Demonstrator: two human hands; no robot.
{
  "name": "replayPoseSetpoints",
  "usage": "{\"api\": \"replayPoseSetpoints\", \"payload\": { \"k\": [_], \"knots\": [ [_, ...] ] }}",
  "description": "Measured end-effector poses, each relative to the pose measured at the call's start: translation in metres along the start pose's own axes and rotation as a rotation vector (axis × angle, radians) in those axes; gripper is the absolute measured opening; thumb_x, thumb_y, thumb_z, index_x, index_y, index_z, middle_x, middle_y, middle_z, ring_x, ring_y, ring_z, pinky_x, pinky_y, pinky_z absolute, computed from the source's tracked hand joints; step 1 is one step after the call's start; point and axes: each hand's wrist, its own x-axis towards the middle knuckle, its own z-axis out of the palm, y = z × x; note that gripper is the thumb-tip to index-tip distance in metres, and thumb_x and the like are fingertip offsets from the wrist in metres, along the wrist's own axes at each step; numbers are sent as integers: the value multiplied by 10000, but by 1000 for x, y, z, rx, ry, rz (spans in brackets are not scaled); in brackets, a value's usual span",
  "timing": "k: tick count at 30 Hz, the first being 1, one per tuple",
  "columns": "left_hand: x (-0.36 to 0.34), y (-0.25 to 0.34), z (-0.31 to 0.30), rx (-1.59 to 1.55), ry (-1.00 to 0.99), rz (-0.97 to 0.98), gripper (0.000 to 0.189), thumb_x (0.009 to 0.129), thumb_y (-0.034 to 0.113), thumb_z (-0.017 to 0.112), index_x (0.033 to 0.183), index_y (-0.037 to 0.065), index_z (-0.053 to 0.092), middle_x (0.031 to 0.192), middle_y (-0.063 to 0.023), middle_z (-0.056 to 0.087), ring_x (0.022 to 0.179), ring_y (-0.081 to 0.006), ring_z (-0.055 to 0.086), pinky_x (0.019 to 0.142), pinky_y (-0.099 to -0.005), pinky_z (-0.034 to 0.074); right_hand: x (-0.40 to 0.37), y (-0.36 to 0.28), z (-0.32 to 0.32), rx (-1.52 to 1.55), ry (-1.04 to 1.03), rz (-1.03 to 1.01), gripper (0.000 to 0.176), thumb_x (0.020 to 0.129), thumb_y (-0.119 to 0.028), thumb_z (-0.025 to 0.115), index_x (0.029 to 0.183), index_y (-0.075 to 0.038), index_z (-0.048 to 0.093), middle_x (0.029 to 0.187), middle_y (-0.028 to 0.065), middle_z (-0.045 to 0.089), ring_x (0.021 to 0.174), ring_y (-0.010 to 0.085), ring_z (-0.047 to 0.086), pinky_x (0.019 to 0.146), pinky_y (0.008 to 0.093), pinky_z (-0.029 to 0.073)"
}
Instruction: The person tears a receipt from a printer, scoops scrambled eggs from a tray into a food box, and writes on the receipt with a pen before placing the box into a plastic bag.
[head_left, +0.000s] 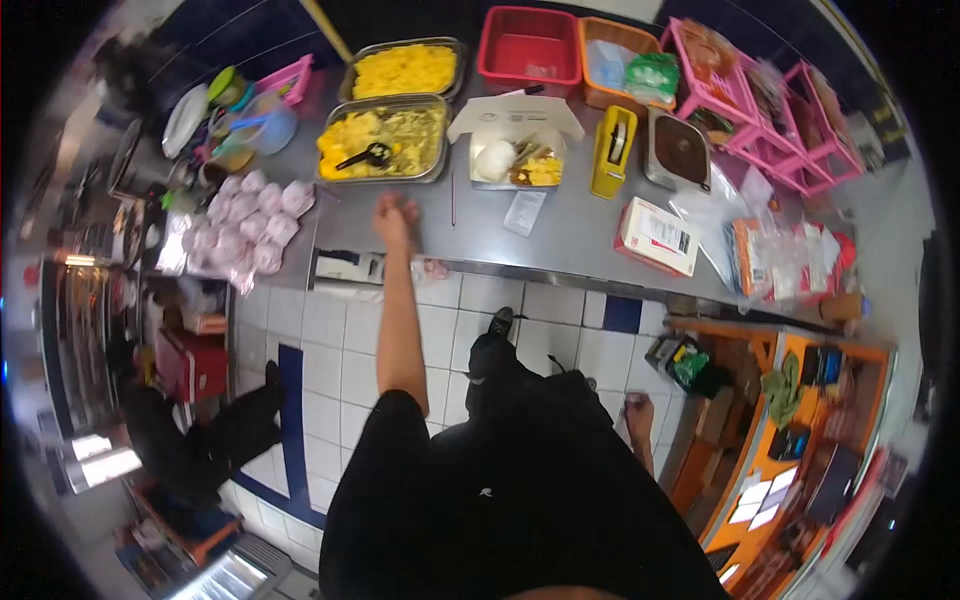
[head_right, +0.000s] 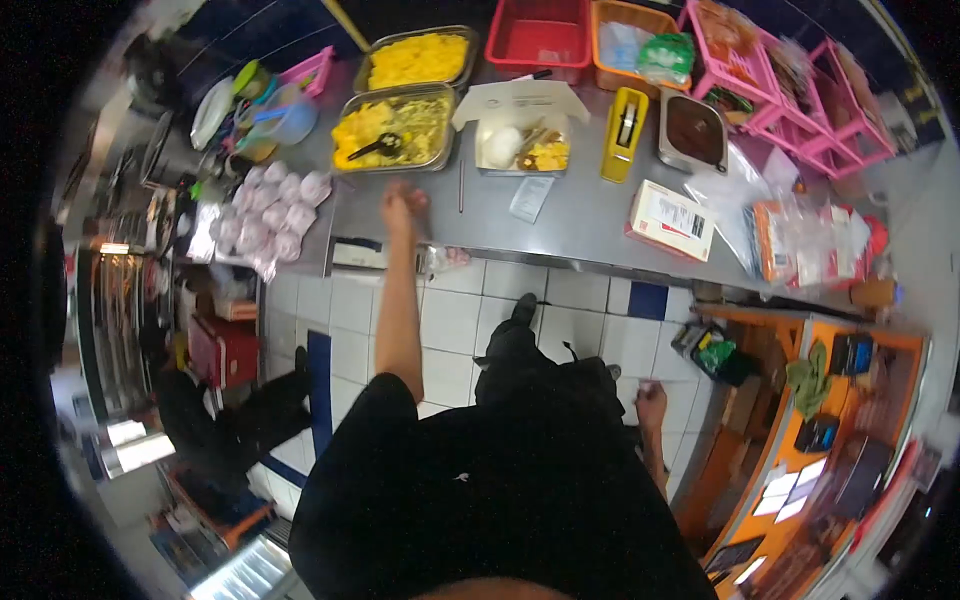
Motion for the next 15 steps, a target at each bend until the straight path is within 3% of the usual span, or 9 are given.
{"api": "replayPoseSetpoints", "payload": {
  "k": [1,2,4,6,8,9,10,12,15],
  "knots": [
    [24,6,-1,38,38,-24,433,1034,325,520,1347,30,468,1241,-136,610,827,-220,686,631,-334,586,14,-6,20,36,-29,-138,205,879,-1,576,1079,10,622,825,67,621,786,162,627,693,331,505],
    [45,6,-9,56,11,-49,433,1034,325,520,1347,30,468,1241,-136,610,827,-220,686,631,-334,586,1,-75,34,-67,-2,-272,246,868,1,583,1111,8,620,886,98,648,870,203,638,777,320,499],
    [77,6,-20,97,-103,-221,595,1018,396,537,1455,42,341,1378,-164,521,884,-242,686,645,-358,602,-36,-230,50,-56,-7,-448,222,885,16,582,1102,-4,623,1012,118,677,923,204,643,812,314,502],
    [48,10,-24,78,-143,-199,612,1012,427,536,1460,47,362,1384,-164,521,891,-236,681,639,-348,596,-69,-342,62,66,-44,-520,164,887,41,607,1045,9,637,925,113,680,883,174,650,809,295,501],
    [7,6,-27,-42,-82,-204,527,1019,418,531,1390,47,485,1292,-143,602,871,-209,676,631,-306,577,-114,-436,56,53,-87,-724,200,827,60,633,1005,-19,682,876,101,684,831,208,665,784,323,524],
    [-12,-7,-37,63,-138,-218,467,1023,403,529,1330,52,548,1199,-124,646,849,-192,672,632,-291,562,-130,-467,50,27,-144,-866,236,802,67,638,1005,-36,700,872,96,685,823,222,670,771,339,535],
    [-34,-21,-47,165,-193,-233,420,1027,389,526,1271,58,611,1107,-104,690,827,-176,668,632,-277,547,-139,-485,50,80,-187,-1026,196,732,-40,756,917,-57,694,873,82,706,784,254,681,735,392,553],
    [-97,-8,-34,297,-216,-267,315,1011,328,575,1134,53,665,989,-56,716,804,-133,633,649,-292,534,-153,-519,56,239,-256,-1272,184,730,-94,763,904,-108,707,867,77,716,796,247,707,737,431,579],
    [-130,-17,-29,614,-336,8,203,975,210,622,1033,26,688,930,-65,712,755,-136,619,613,-283,502,-169,-541,83,376,-226,-1220,169,744,-129,765,904,-144,712,885,59,719,819,245,719,775,445,589]
  ]
}}
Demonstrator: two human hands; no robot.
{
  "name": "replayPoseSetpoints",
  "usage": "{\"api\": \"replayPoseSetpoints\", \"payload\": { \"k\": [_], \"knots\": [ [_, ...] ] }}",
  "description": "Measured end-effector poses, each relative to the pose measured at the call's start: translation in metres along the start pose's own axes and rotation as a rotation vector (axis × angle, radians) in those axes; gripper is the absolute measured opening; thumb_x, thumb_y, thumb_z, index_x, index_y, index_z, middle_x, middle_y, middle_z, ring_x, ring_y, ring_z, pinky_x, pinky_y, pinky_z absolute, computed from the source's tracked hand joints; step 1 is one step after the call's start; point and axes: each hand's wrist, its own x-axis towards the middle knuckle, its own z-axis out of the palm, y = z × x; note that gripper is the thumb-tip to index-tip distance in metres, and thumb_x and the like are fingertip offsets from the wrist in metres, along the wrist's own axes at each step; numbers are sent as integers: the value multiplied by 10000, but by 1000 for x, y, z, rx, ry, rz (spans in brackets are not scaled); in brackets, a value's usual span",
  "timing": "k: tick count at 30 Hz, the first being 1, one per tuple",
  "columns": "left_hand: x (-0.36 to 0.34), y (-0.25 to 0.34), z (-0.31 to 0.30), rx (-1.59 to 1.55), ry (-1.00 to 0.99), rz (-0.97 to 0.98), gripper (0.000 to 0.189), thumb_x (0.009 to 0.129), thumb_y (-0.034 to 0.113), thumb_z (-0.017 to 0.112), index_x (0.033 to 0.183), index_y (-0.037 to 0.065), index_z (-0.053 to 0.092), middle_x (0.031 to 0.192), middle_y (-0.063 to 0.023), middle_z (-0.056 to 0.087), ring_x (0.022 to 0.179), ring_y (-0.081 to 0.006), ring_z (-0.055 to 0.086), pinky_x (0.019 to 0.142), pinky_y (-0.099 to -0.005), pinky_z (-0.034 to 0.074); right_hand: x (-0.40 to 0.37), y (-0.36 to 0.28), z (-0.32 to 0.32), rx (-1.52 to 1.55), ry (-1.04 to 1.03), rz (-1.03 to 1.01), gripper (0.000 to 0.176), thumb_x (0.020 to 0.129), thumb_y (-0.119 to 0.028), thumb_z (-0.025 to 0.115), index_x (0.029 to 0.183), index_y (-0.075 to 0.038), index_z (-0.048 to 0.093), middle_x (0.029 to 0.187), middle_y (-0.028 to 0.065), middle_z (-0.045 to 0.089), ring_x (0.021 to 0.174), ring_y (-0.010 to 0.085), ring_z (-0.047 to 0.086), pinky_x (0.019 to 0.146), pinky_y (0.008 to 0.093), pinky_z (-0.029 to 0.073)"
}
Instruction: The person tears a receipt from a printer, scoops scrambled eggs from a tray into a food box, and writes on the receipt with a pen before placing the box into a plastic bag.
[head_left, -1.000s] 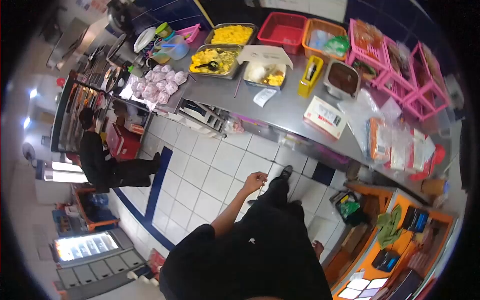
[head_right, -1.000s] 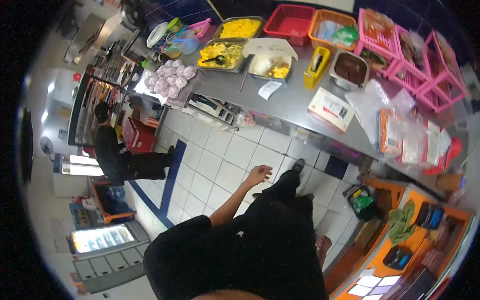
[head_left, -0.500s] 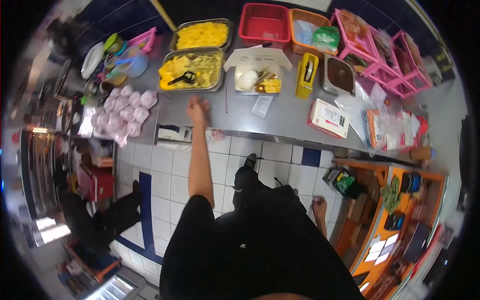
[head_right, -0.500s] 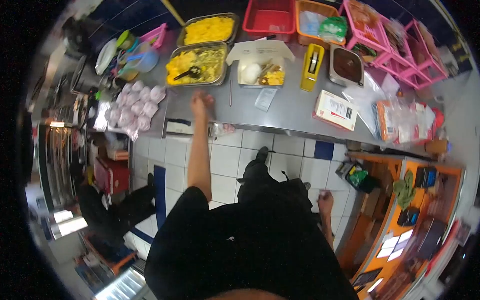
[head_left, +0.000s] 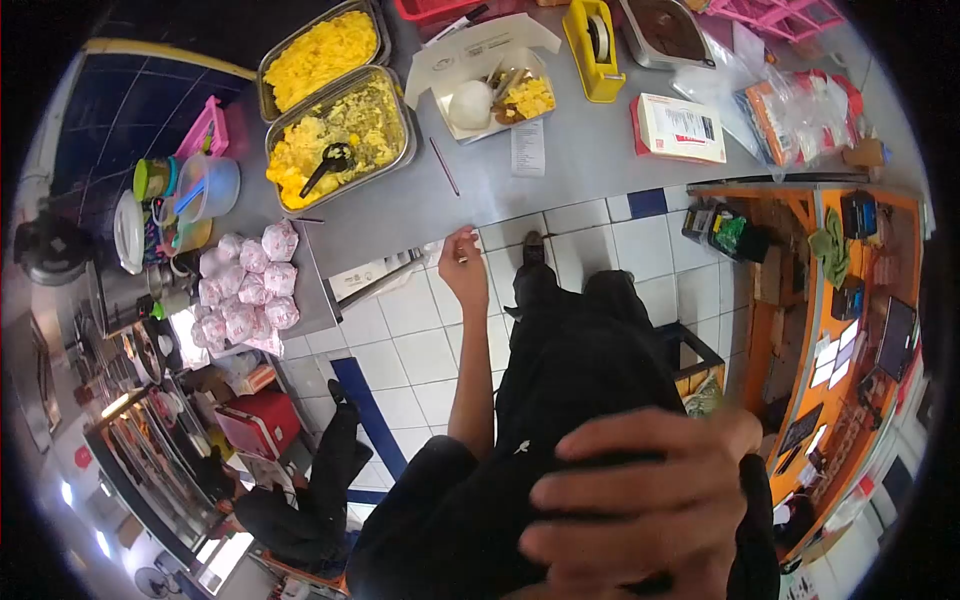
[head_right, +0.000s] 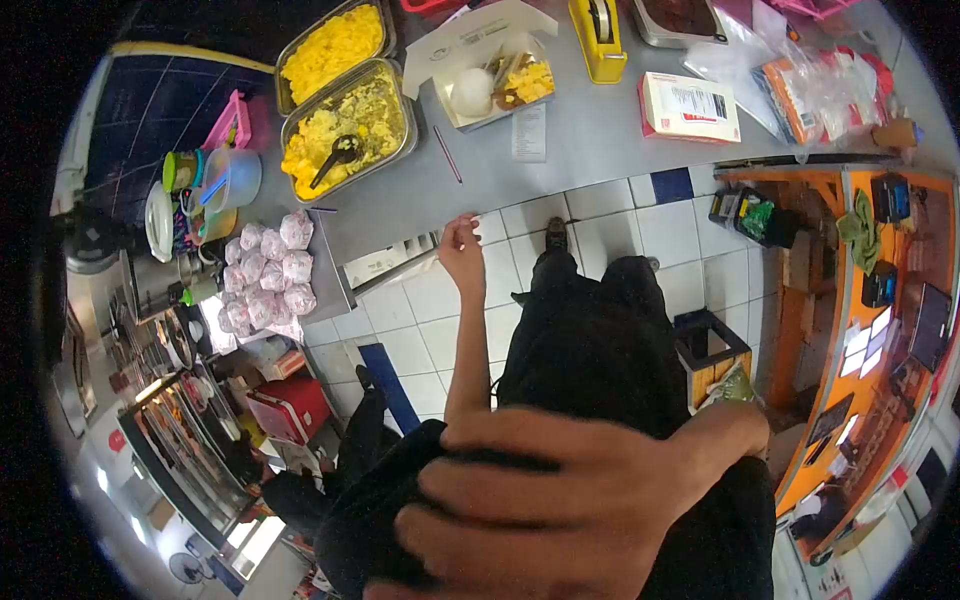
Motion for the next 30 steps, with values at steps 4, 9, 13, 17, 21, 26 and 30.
{"api": "replayPoseSetpoints", "payload": {
  "k": [4,9,13,17,21,26,30],
  "knots": [
    [29,32,16,441,184,337,241,835,117,726,1036,20,634,919,-122,624,759,-250,618,688,-365,505,0,22,1,82,-17,-198,200,778,-122,743,966,-105,678,879,101,699,772,265,690,727,435,575],
    [85,34,28,625,194,403,344,813,113,720,1110,13,578,943,-152,612,844,-337,626,760,-459,498,-19,119,-16,-240,-264,385,132,854,-51,653,984,-55,678,924,141,688,884,331,671,796,407,534],
    [100,31,31,677,62,164,318,804,94,681,1090,18,564,848,-140,626,834,-365,631,787,-493,498,-65,275,-33,-453,-132,528,178,851,-46,634,1029,-40,645,1055,132,671,979,360,629,877,433,498],
    [80,50,30,480,11,67,210,851,60,682,1033,-12,607,819,-120,686,713,-222,674,676,-333,543,-78,373,-48,-618,-62,377,213,850,-87,658,1060,-55,643,1153,119,645,1070,346,596,917,437,472],
    [51,76,72,-23,33,36,169,928,114,685,1031,0,615,814,-88,691,733,-152,673,664,-281,532,-88,416,-53,-725,-145,299,304,856,-180,692,1142,-102,627,1311,74,591,1226,310,515,1009,469,395],
    [62,77,143,46,127,267,120,908,83,697,937,-1,616,828,-58,650,753,-120,605,714,-255,496,-95,431,-58,-730,-198,310,492,850,-246,714,1295,-112,553,1367,52,572,1307,269,466,1081,484,311],
    [82,45,174,153,227,368,86,888,67,697,886,11,632,850,-57,641,773,-144,589,723,-287,481,-95,434,-58,-729,-199,355,652,806,-243,722,1390,-101,468,1361,60,564,1286,265,478,1078,484,307]
  ]
}}
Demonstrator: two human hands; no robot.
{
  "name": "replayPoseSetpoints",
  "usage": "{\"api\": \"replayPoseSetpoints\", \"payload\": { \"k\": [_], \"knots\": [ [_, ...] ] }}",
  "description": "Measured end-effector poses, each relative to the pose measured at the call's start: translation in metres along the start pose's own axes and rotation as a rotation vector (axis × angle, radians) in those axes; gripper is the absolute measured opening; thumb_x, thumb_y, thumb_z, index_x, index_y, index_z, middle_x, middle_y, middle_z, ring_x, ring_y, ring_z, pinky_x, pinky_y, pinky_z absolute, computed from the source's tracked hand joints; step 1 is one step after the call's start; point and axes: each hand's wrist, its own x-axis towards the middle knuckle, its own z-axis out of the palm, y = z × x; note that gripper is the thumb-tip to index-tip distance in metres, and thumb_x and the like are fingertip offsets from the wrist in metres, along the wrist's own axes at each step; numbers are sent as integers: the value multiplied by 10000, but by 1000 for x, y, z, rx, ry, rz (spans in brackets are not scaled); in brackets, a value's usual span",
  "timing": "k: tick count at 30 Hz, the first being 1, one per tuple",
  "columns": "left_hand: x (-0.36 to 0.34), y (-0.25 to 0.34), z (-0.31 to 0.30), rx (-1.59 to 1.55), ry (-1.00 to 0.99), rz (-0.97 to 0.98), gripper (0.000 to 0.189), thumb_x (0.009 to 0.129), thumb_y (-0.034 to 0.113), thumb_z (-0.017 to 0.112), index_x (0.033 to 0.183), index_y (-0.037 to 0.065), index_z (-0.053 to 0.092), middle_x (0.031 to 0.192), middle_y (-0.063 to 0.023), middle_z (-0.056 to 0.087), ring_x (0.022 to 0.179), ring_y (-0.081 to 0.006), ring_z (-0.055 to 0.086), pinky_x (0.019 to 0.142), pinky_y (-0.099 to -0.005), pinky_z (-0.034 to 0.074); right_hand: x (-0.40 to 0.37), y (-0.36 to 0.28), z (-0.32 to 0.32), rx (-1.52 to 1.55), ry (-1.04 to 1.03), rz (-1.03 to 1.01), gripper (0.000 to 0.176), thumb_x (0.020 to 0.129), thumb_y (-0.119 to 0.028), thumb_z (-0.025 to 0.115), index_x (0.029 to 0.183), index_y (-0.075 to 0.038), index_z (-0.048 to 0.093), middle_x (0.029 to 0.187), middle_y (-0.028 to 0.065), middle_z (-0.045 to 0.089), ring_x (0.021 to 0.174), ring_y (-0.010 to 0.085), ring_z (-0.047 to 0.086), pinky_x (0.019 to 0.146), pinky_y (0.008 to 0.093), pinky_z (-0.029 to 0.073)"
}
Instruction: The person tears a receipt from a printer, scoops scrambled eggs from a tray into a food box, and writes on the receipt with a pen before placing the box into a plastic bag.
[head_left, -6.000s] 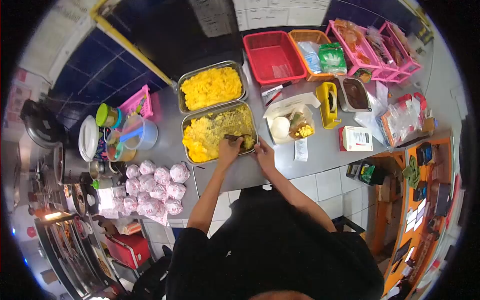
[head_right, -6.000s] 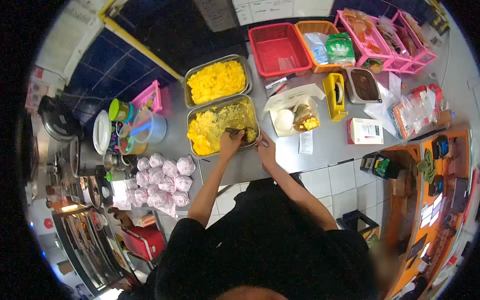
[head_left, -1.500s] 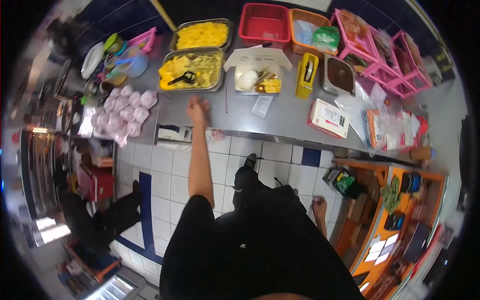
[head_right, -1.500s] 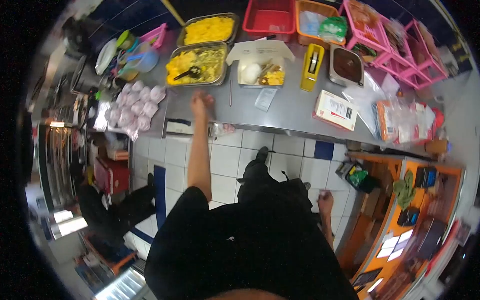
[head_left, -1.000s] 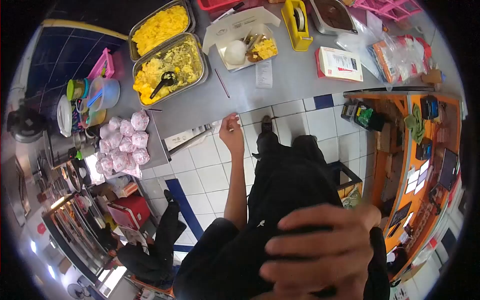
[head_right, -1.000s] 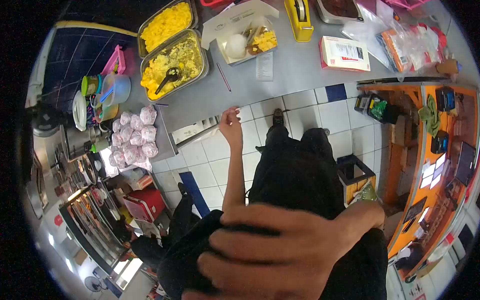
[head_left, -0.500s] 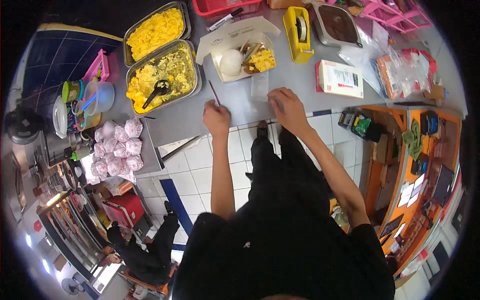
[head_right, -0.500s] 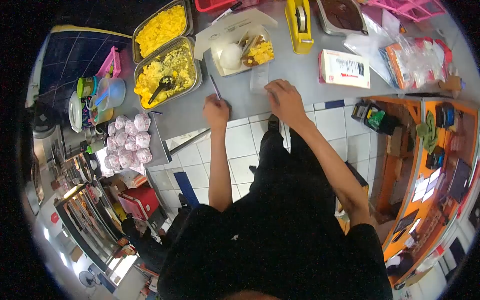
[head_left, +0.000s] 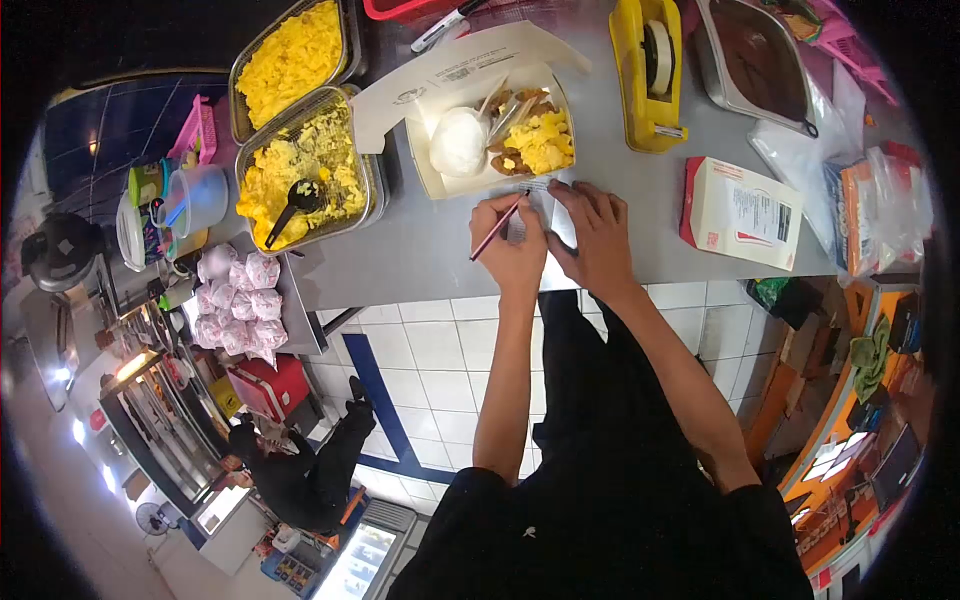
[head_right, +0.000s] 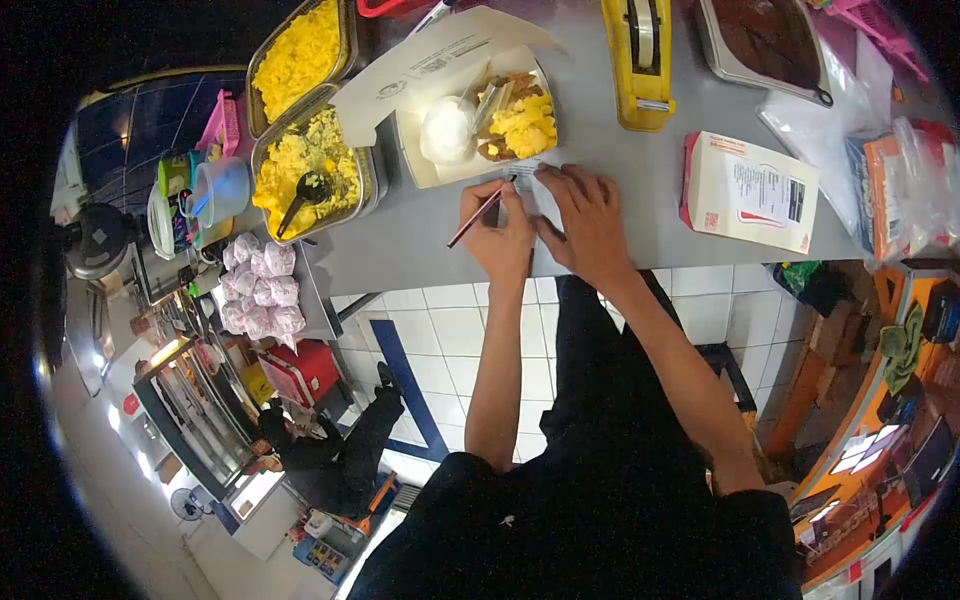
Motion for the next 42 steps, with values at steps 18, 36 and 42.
{"api": "replayPoseSetpoints", "payload": {
  "k": [18,36,42],
  "knots": [
    [-1,0,2,262,-17,116,68,856,47,691,858,31,625,810,-97,593,798,-228,538,722,-346,451,1,2,3,26,6,26,597,814,-250,713,1351,-103,498,1338,43,569,1252,250,486,1057,496,312],
    [-6,-10,-7,272,1,202,65,860,70,692,851,37,636,780,-70,555,753,-202,520,650,-322,431,1,1,2,-28,-21,2,403,839,-282,681,1220,-163,631,1408,0,532,1303,236,447,1060,495,309],
    [-15,-4,-6,213,7,86,92,806,16,693,865,54,635,816,-70,616,835,-286,529,733,-399,440,2,-1,0,-26,-25,11,418,823,-281,687,1221,-166,630,1403,2,533,1295,241,456,1065,498,305]
  ]
}}
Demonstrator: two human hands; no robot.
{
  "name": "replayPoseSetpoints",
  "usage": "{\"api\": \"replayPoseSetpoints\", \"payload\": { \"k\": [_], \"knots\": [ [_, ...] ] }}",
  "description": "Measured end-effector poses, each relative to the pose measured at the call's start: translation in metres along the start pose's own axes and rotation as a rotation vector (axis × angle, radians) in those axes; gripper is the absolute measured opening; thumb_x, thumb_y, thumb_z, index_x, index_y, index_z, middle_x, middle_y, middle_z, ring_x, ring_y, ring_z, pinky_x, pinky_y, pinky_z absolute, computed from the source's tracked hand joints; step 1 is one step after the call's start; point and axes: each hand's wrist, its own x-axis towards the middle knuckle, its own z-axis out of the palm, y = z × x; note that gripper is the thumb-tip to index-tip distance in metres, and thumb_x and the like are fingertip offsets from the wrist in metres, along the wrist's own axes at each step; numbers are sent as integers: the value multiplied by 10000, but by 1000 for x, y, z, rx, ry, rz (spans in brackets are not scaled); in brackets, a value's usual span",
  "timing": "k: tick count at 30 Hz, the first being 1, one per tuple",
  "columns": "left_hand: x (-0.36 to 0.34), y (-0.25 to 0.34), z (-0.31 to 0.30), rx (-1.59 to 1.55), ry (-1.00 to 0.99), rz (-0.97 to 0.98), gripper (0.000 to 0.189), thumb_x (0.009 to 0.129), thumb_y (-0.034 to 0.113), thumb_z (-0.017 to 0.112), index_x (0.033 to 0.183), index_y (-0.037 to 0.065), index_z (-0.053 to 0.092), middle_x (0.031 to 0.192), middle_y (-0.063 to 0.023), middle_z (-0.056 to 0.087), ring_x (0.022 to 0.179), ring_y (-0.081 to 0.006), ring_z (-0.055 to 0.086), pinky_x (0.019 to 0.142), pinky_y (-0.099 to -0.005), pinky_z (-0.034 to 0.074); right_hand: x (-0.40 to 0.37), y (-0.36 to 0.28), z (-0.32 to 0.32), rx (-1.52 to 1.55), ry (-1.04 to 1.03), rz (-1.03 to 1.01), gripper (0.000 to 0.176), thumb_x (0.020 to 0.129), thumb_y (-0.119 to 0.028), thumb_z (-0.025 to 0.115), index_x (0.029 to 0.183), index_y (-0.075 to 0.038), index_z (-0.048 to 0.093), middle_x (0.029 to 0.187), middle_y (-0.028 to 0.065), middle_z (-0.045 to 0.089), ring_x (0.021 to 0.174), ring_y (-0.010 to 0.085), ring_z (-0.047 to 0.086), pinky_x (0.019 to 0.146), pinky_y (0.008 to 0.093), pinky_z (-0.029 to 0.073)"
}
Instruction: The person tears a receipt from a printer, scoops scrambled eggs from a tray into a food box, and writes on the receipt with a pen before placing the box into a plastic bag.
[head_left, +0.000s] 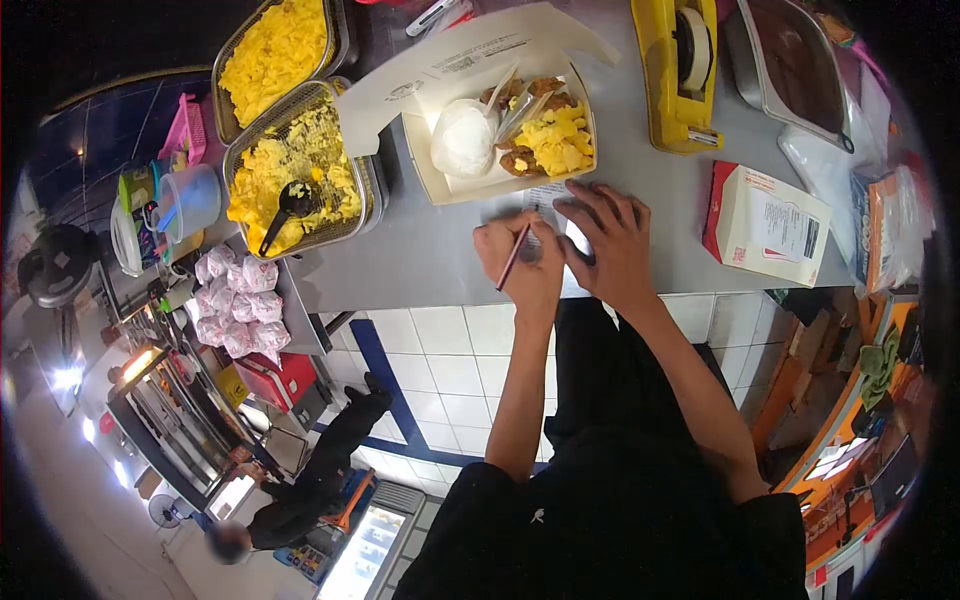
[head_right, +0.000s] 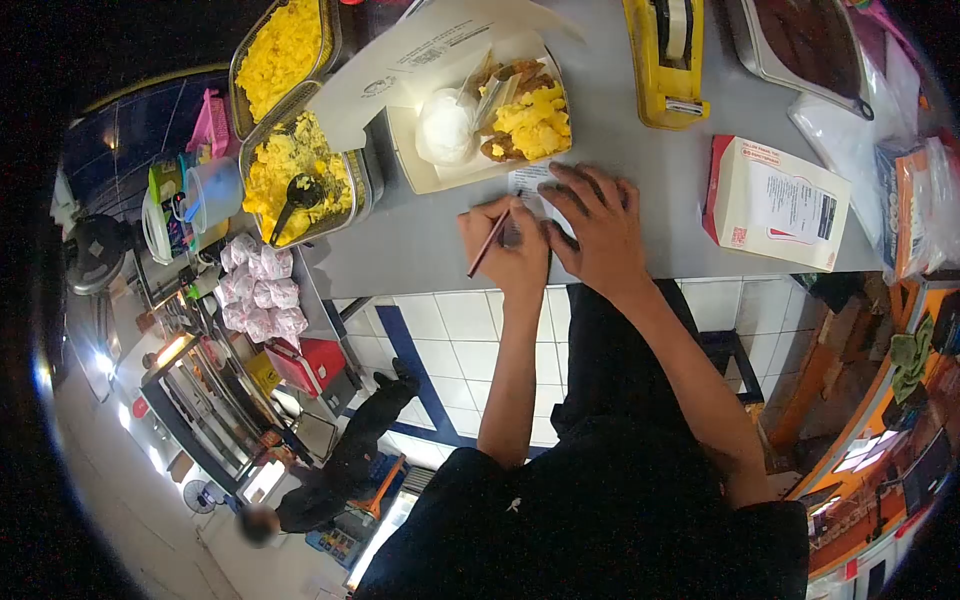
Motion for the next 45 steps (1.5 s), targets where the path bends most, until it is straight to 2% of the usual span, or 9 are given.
{"api": "replayPoseSetpoints", "payload": {
  "k": [7,9,10,12,13,15,24,27,45],
  "knots": [
    [2,2,0,24,-52,91,100,808,3,692,865,56,630,818,-67,618,832,-276,525,729,-399,440,-1,2,2,5,1,-6,417,829,-285,682,1225,-165,630,1404,1,534,1295,239,457,1067,493,304],
    [2,4,1,4,54,-157,93,814,8,688,863,54,624,815,-76,612,828,-276,525,719,-384,438,-1,2,3,2,10,-6,407,840,-289,677,1224,-164,630,1405,2,535,1291,239,460,1065,492,305],
    [2,4,2,2,55,-157,93,814,8,688,863,54,624,815,-76,612,828,-276,525,719,-384,438,0,2,3,1,11,-7,407,840,-289,677,1224,-164,630,1405,2,535,1291,239,460,1065,492,305],
    [1,3,1,30,-50,100,80,822,13,683,857,41,616,807,-89,603,822,-273,522,710,-375,439,-1,2,2,6,12,-9,397,850,-290,674,1224,-165,630,1403,2,538,1286,239,461,1063,492,307],
    [2,3,0,31,-50,99,80,822,13,683,857,41,616,807,-89,603,822,-273,522,710,-375,439,-1,2,3,7,11,-9,397,850,-290,674,1224,-165,630,1403,2,538,1286,239,461,1063,492,307],
    [5,5,-2,51,72,-102,84,822,11,685,852,40,612,797,-92,594,818,-270,519,710,-377,444,-1,2,4,-8,25,-6,399,849,-292,675,1226,-168,629,1403,-1,537,1283,239,462,1060,491,309],
    [-6,2,-3,-3,-25,42,75,832,8,668,844,38,601,806,-94,589,821,-266,511,707,-377,436,-2,3,4,13,35,-19,407,849,-290,683,1236,-177,621,1396,-3,540,1287,233,455,1056,490,310],
    [-7,-2,-3,-59,45,-91,54,878,46,655,887,16,611,847,-95,579,814,-211,531,702,-323,436,-2,2,3,-5,32,-13,403,851,-294,687,1231,-177,622,1396,-7,540,1286,231,456,1054,491,312],
    [-8,9,-5,61,59,-91,96,852,98,671,837,23,613,811,-118,639,770,-245,574,688,-373,466,-3,2,3,9,66,-39,395,845,-276,696,1215,-161,625,1385,-3,544,1276,247,464,1040,474,337]
  ]
}}
